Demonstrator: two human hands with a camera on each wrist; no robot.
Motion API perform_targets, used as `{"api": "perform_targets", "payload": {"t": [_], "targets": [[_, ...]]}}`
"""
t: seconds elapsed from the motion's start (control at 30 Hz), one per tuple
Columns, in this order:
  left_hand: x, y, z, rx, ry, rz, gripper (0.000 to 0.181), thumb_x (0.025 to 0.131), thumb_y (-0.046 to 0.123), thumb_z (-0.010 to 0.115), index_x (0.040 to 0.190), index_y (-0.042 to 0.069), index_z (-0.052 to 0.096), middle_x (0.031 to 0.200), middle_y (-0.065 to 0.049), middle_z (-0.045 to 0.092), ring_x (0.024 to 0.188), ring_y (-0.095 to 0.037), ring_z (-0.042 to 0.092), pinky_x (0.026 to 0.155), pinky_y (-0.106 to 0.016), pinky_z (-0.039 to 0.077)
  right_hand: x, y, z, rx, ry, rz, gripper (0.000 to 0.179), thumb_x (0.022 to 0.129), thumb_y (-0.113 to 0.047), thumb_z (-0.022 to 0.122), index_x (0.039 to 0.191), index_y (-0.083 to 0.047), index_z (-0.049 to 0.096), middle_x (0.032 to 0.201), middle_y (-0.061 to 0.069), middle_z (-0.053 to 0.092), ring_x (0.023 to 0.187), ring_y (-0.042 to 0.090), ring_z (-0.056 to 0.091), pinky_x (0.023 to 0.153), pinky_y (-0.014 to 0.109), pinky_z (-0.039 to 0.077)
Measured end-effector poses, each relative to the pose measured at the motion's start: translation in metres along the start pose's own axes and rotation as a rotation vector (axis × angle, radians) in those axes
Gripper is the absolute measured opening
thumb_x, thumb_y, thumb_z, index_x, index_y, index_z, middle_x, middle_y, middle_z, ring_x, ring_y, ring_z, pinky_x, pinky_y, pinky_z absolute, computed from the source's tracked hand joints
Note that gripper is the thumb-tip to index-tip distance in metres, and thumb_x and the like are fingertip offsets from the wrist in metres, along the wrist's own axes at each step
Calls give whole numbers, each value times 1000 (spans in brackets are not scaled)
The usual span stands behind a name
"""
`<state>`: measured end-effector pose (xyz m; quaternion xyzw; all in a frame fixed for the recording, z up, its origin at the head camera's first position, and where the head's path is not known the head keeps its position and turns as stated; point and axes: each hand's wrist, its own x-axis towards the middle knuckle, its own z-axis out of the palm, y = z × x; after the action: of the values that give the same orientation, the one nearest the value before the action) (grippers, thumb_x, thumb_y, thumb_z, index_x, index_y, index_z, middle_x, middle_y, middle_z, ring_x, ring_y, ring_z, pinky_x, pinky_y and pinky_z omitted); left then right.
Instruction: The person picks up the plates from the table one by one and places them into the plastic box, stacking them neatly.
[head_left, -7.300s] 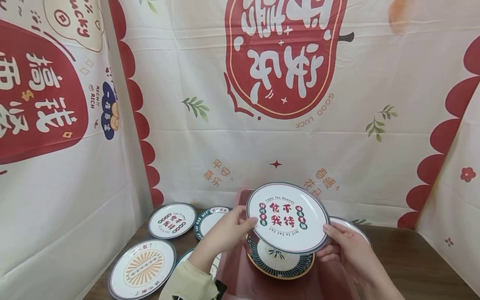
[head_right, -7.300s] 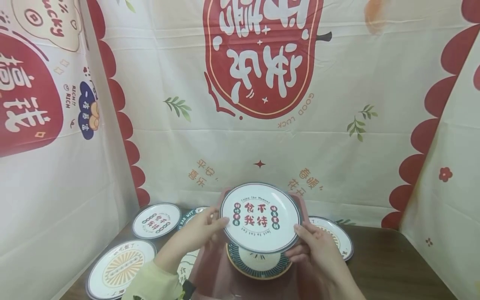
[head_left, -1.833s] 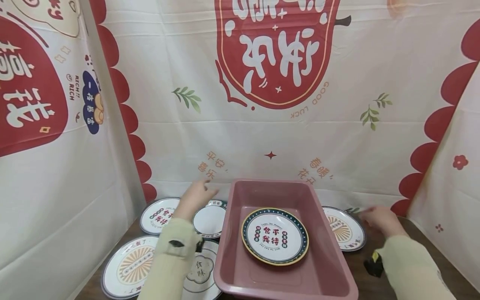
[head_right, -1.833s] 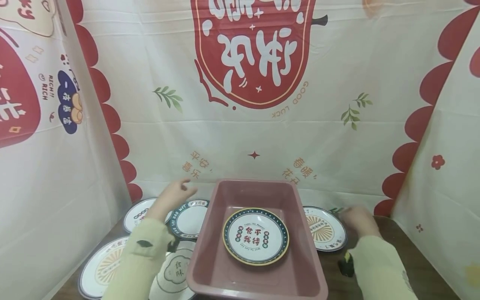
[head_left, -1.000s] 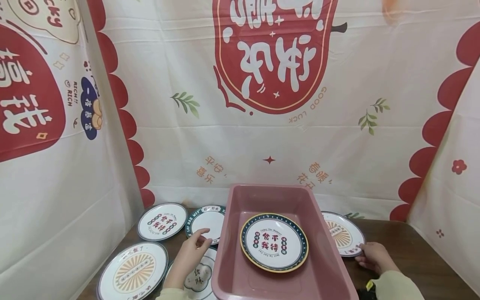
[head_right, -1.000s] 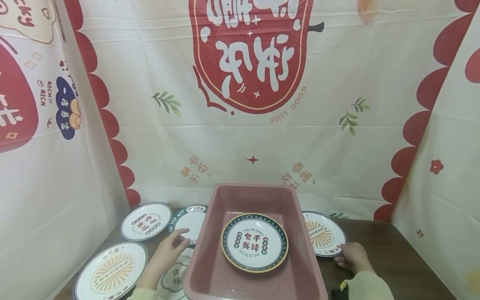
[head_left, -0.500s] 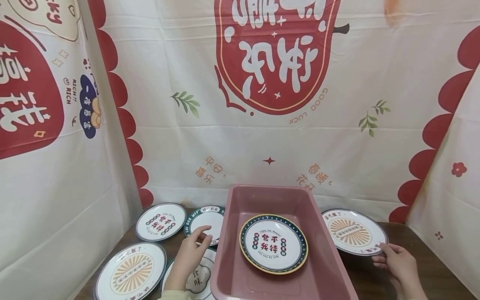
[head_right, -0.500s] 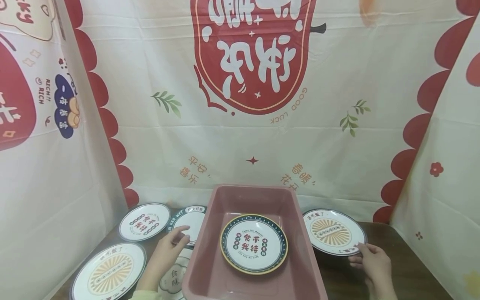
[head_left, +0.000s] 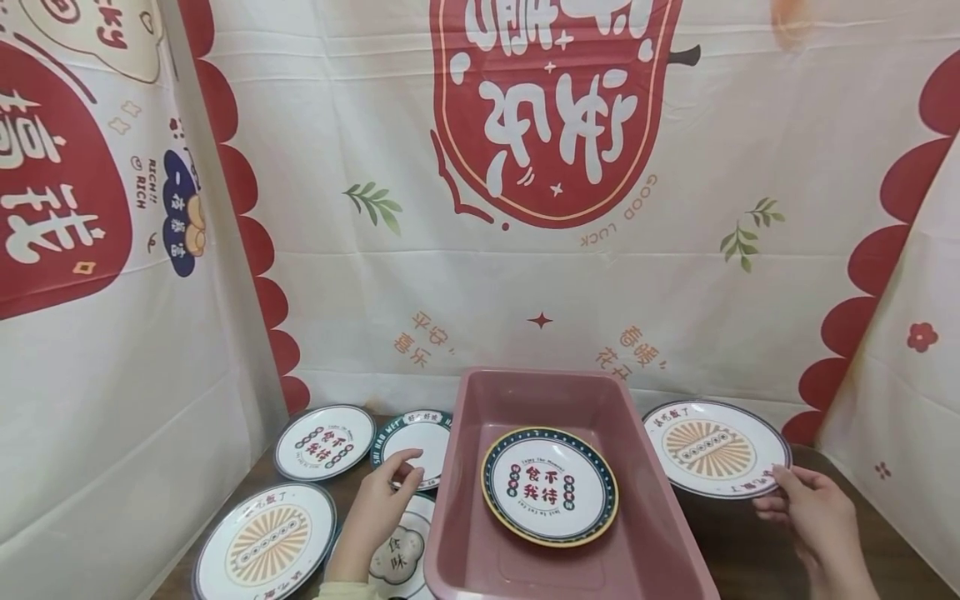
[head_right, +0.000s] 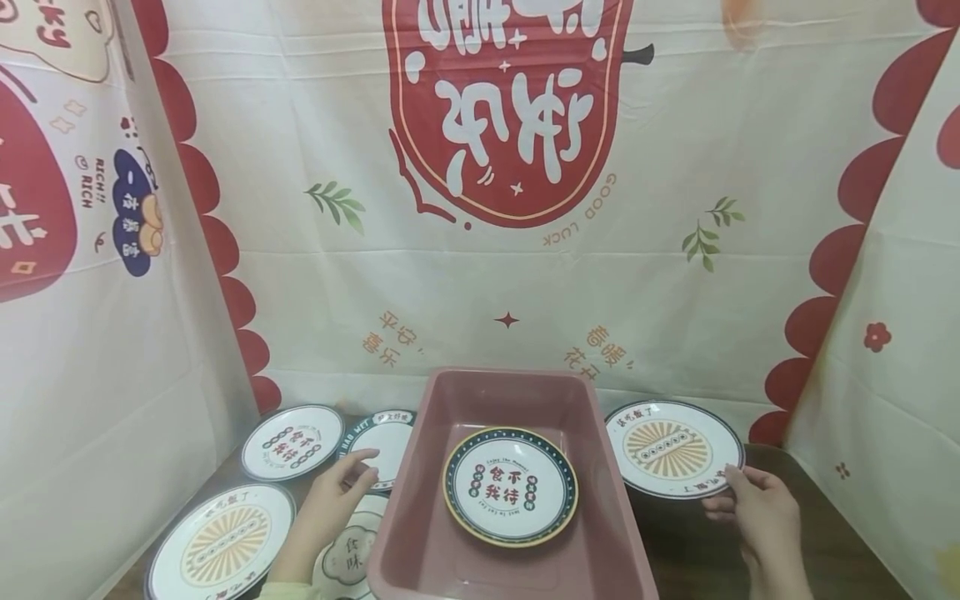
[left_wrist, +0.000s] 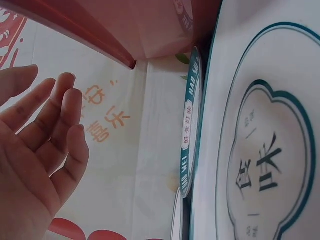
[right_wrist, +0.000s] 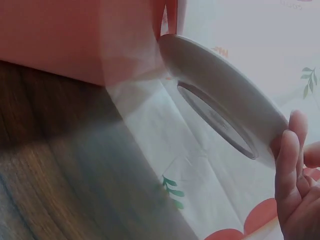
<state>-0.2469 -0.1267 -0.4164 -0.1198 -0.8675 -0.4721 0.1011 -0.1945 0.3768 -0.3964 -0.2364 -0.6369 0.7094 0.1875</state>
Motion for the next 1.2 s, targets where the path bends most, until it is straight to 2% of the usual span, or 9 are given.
{"api": "perform_targets", "payload": {"t": [0.2,0.3,0.43,0.57,0.63,0.73,0.8,1.0,1.2], "targets": [[-2,3,-4,5,21,-6,32,94,26,54,123,12,57,90,5,58,86,-12,53,74,-29,47,-1,-8,-7,-28,30,14,31,95,-24,50,110,1,39,60,2,60,48,18,62,48,32,52],[-4,7,-7,1,38,15,32,94,27,54,123,12,57,91,5,58,89,-12,53,74,-28,47,2,-7,-11,-31,34,0,31,94,-27,51,109,-2,40,60,1,60,49,17,62,48,32,52],[-6,13,-10,-8,59,55,32,94,29,54,122,12,57,91,5,58,90,-14,54,74,-27,47,10,-1,-16,18,32,-17,25,92,-28,55,103,-9,42,60,2,61,48,17,62,47,32,52],[-7,18,-10,-7,62,67,32,94,28,54,121,12,58,90,6,58,90,-14,55,74,-27,46,15,7,-15,128,-69,-65,17,93,-23,56,99,-9,48,62,3,63,48,15,62,47,32,52],[-7,19,-9,-11,51,68,32,94,29,54,121,12,58,90,6,59,91,-14,55,74,-27,46,13,8,-10,186,-152,-92,9,94,-20,54,92,-11,54,64,3,63,49,13,61,47,30,52],[-7,21,-8,-20,34,71,33,94,29,54,121,11,58,90,6,59,91,-15,54,74,-27,46,0,5,1,262,-261,-116,16,95,-15,53,80,-16,60,65,2,62,49,11,60,47,28,52],[-7,22,-7,-29,32,73,33,94,29,54,121,11,58,90,6,59,91,-15,54,74,-27,46,-14,-2,10,280,-315,-105,20,95,-14,50,79,-18,60,66,0,61,51,9,60,49,25,51],[-6,24,-6,-41,48,54,31,94,26,54,120,11,59,90,5,59,91,-15,54,75,-30,46,-42,-11,35,341,-399,-138,23,97,-7,46,81,-15,60,66,1,60,50,7,58,47,22,50],[-8,32,-8,-61,111,-19,29,94,23,54,119,9,59,88,2,60,86,-14,54,75,-31,47,-54,-12,58,283,-455,-146,11,96,-10,48,88,-11,56,67,1,60,50,7,58,47,22,50]]}}
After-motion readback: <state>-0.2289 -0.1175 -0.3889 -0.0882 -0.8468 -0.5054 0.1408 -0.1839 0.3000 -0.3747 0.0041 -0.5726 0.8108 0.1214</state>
